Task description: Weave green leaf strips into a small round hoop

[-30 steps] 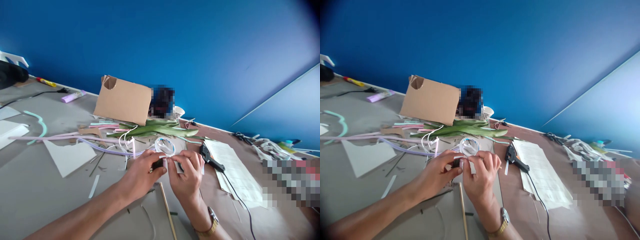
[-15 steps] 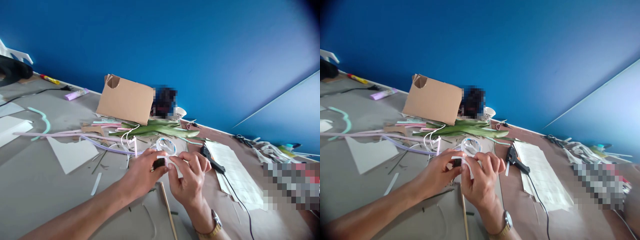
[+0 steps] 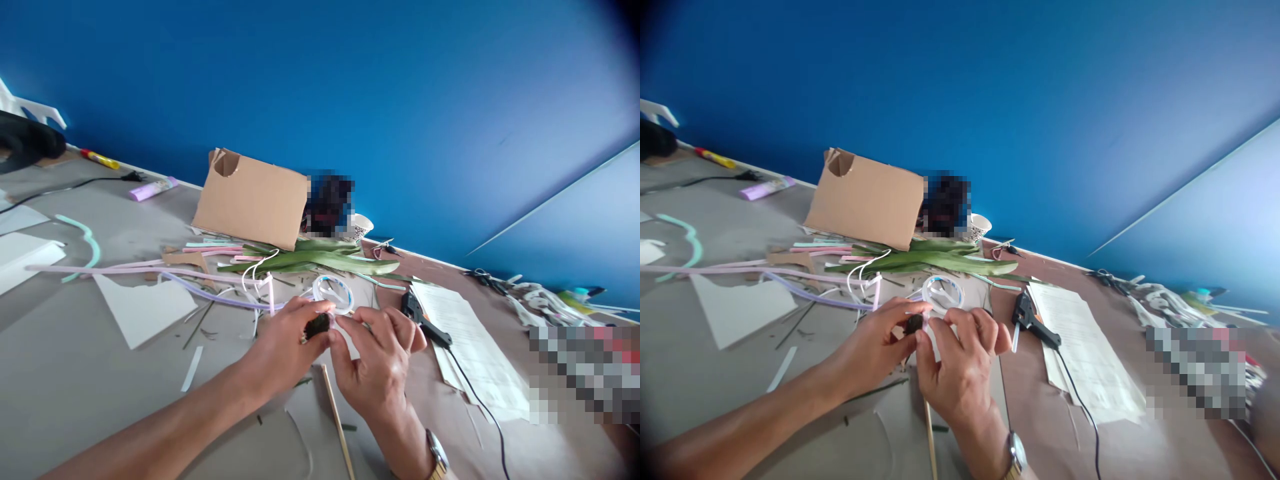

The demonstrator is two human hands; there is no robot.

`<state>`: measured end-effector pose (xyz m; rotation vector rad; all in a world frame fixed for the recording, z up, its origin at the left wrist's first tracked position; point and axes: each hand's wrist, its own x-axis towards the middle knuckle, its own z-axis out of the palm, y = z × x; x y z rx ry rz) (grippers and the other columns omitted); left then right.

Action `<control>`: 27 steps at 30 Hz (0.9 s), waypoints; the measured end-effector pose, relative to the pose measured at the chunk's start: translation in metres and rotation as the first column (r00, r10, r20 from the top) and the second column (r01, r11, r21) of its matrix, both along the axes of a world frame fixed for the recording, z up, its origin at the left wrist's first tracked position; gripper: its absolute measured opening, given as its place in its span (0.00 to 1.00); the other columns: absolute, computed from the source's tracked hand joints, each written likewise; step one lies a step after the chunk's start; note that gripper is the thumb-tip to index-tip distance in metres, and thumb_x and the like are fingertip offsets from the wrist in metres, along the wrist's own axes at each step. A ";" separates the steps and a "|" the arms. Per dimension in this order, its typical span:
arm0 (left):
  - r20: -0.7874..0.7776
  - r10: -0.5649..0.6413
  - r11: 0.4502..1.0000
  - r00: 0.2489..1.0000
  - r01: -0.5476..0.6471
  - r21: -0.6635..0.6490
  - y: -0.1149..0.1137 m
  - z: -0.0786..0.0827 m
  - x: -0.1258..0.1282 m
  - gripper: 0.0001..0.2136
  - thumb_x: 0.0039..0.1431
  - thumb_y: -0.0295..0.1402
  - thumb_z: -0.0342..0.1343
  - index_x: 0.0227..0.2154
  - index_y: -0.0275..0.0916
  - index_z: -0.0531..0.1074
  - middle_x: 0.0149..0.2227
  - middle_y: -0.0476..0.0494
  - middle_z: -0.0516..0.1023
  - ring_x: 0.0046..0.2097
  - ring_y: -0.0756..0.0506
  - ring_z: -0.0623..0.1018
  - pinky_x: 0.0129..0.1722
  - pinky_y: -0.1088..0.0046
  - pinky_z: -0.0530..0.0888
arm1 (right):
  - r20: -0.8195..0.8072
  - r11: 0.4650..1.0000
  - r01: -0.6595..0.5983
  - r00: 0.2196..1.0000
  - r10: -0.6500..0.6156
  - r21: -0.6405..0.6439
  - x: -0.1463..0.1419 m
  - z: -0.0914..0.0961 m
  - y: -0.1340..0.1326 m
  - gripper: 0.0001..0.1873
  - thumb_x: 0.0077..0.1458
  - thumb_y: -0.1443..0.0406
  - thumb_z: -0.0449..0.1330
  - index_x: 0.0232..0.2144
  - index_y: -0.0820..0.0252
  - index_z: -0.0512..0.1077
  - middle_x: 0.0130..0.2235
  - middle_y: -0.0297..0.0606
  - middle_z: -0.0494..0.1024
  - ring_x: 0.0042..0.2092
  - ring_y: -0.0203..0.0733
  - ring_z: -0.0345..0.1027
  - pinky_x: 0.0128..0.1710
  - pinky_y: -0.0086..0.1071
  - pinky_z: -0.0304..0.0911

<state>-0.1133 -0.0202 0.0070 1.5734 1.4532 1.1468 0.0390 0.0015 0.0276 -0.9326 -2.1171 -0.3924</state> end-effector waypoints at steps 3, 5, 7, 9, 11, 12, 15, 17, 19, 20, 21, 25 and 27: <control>-0.003 0.000 1.000 1.000 0.000 -0.005 0.000 0.000 0.000 0.18 0.55 0.31 0.54 0.49 0.46 0.72 0.45 0.45 0.74 0.38 0.47 0.75 0.38 0.72 0.74 | 0.005 1.000 0.012 1.000 -0.012 -0.020 0.000 -0.001 -0.001 0.05 0.53 0.65 0.60 0.34 0.54 0.74 0.34 0.39 0.74 0.40 0.48 0.59 0.40 0.44 0.50; -0.003 -0.003 1.000 1.000 0.003 -0.019 0.000 0.001 0.001 0.18 0.55 0.31 0.54 0.49 0.46 0.72 0.45 0.45 0.74 0.38 0.47 0.75 0.38 0.72 0.74 | 0.004 1.000 0.013 1.000 -0.013 -0.025 0.000 -0.002 -0.001 0.05 0.53 0.64 0.60 0.34 0.54 0.74 0.35 0.39 0.73 0.40 0.48 0.59 0.41 0.44 0.50; 0.000 -0.005 1.000 1.000 0.005 -0.030 0.000 0.001 0.001 0.18 0.55 0.31 0.54 0.49 0.46 0.72 0.45 0.44 0.73 0.38 0.46 0.75 0.38 0.71 0.74 | 0.003 1.000 0.013 1.000 -0.013 -0.022 0.001 -0.003 0.000 0.06 0.53 0.64 0.60 0.35 0.54 0.74 0.35 0.39 0.73 0.41 0.48 0.59 0.41 0.44 0.51; 0.005 -0.002 1.000 1.000 0.002 -0.028 -0.001 0.001 0.001 0.18 0.55 0.31 0.54 0.50 0.47 0.72 0.45 0.44 0.73 0.39 0.46 0.75 0.37 0.72 0.74 | 0.004 1.000 0.022 1.000 -0.022 -0.021 0.002 -0.003 0.001 0.06 0.53 0.64 0.60 0.36 0.54 0.75 0.35 0.39 0.73 0.41 0.48 0.59 0.41 0.44 0.51; 0.015 0.001 1.000 1.000 -0.001 -0.019 -0.001 0.000 0.001 0.18 0.55 0.33 0.55 0.50 0.47 0.71 0.45 0.44 0.74 0.38 0.46 0.75 0.36 0.71 0.74 | -0.002 0.999 0.043 0.999 -0.043 -0.025 0.003 -0.002 0.002 0.06 0.54 0.64 0.59 0.35 0.54 0.75 0.35 0.39 0.73 0.41 0.48 0.60 0.41 0.44 0.51; 0.023 0.002 1.000 1.000 -0.001 -0.016 -0.001 -0.001 0.001 0.18 0.55 0.34 0.55 0.50 0.48 0.71 0.45 0.44 0.74 0.36 0.47 0.75 0.35 0.71 0.74 | -0.008 0.998 0.055 0.998 -0.056 -0.021 0.003 -0.002 0.002 0.06 0.54 0.64 0.59 0.35 0.54 0.75 0.34 0.39 0.73 0.40 0.48 0.60 0.41 0.44 0.51; 0.033 0.009 1.000 0.999 -0.008 -0.014 0.000 -0.002 0.001 0.18 0.55 0.36 0.56 0.50 0.47 0.72 0.45 0.44 0.74 0.34 0.47 0.75 0.34 0.70 0.74 | -0.017 0.997 0.080 0.997 -0.081 -0.016 0.003 -0.002 0.002 0.05 0.54 0.65 0.59 0.33 0.54 0.75 0.34 0.39 0.72 0.40 0.47 0.60 0.41 0.43 0.51; 0.019 0.014 1.000 1.000 -0.014 -0.015 0.000 -0.001 0.001 0.17 0.55 0.35 0.56 0.49 0.48 0.72 0.45 0.45 0.74 0.35 0.47 0.75 0.35 0.70 0.74 | -0.007 0.997 0.072 0.997 -0.072 -0.034 0.001 -0.001 0.001 0.05 0.54 0.65 0.59 0.33 0.54 0.75 0.34 0.38 0.73 0.40 0.47 0.60 0.41 0.43 0.50; 0.004 0.013 1.000 1.000 -0.013 -0.020 0.000 0.000 0.001 0.18 0.55 0.32 0.55 0.50 0.48 0.72 0.46 0.45 0.74 0.38 0.46 0.76 0.37 0.71 0.74 | -0.001 0.996 0.065 0.998 -0.065 -0.060 -0.001 0.000 -0.002 0.06 0.54 0.65 0.58 0.33 0.54 0.76 0.34 0.38 0.73 0.40 0.48 0.60 0.40 0.43 0.49; 0.000 0.009 1.000 1.000 -0.009 -0.022 0.000 0.000 0.000 0.18 0.55 0.31 0.54 0.50 0.48 0.71 0.46 0.45 0.74 0.40 0.45 0.76 0.37 0.71 0.74 | -0.002 0.996 0.064 0.998 -0.065 -0.067 -0.002 0.000 -0.003 0.06 0.55 0.64 0.58 0.33 0.54 0.76 0.34 0.38 0.74 0.40 0.48 0.60 0.40 0.43 0.49; -0.002 0.006 1.000 1.000 -0.006 -0.024 -0.001 0.000 0.000 0.19 0.55 0.30 0.54 0.50 0.47 0.71 0.47 0.45 0.73 0.41 0.45 0.76 0.38 0.71 0.74 | -0.006 0.995 0.067 0.998 -0.068 -0.072 -0.002 0.000 -0.004 0.06 0.55 0.64 0.58 0.33 0.54 0.76 0.33 0.38 0.74 0.40 0.48 0.60 0.40 0.43 0.48; -0.046 -0.004 0.999 0.999 0.002 -0.046 -0.001 0.003 -0.001 0.23 0.55 0.31 0.53 0.54 0.48 0.67 0.46 0.44 0.72 0.39 0.46 0.75 0.39 0.69 0.74 | 0.002 0.994 0.064 0.998 -0.064 -0.088 -0.004 0.000 -0.005 0.07 0.56 0.63 0.58 0.31 0.54 0.76 0.33 0.38 0.75 0.40 0.47 0.60 0.40 0.43 0.47; -0.095 -0.021 0.998 0.995 0.016 -0.053 -0.001 0.003 -0.001 0.26 0.55 0.31 0.53 0.58 0.49 0.63 0.43 0.44 0.71 0.38 0.46 0.74 0.39 0.66 0.73 | 0.012 0.994 0.059 0.998 -0.059 -0.092 -0.004 0.000 -0.005 0.06 0.56 0.63 0.58 0.31 0.54 0.76 0.33 0.38 0.75 0.40 0.47 0.61 0.39 0.43 0.47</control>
